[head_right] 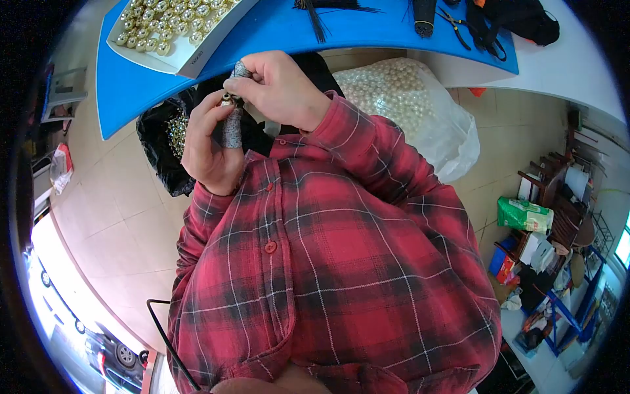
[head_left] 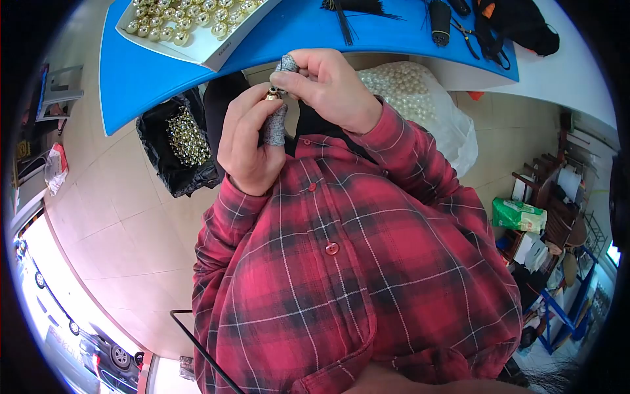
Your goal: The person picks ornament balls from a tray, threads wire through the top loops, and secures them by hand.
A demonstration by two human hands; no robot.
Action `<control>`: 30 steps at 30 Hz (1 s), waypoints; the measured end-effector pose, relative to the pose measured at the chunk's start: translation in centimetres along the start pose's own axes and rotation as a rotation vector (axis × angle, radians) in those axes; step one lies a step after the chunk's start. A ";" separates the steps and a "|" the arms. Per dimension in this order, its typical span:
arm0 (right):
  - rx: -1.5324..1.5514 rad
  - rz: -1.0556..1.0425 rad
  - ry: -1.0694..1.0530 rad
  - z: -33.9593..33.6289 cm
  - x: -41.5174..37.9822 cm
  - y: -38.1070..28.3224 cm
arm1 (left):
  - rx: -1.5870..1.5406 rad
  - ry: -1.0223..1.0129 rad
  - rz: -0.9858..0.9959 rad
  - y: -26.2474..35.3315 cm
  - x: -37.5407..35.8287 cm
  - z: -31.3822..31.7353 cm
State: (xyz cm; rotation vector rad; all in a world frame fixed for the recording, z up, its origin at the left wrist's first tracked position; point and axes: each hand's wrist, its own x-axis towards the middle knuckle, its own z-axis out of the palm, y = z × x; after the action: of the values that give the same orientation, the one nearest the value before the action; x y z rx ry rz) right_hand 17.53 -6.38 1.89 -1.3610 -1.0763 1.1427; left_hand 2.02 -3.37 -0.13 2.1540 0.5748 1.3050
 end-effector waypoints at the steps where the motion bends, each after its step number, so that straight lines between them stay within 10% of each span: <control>1: 0.000 0.000 0.001 -0.1 0.0 -0.1 | -0.001 -0.001 0.000 0.0 0.0 0.1; 11: 0.085 0.060 -0.006 -1.2 -0.8 -2.0 | -0.565 0.106 -0.419 0.5 -0.1 -0.3; 15: -0.435 -0.239 0.132 -1.7 -1.4 -1.4 | -0.709 0.124 -0.560 0.8 0.3 -0.6; 30: -0.915 -0.752 0.138 -1.3 -1.0 -1.0 | -0.761 0.109 -0.669 1.2 0.6 -1.0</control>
State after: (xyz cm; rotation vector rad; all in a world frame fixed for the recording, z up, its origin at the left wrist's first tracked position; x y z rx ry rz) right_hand 18.67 -7.52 3.03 -1.4300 -1.8976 -0.0424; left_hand 1.46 -3.72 1.43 1.1359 0.6312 1.0235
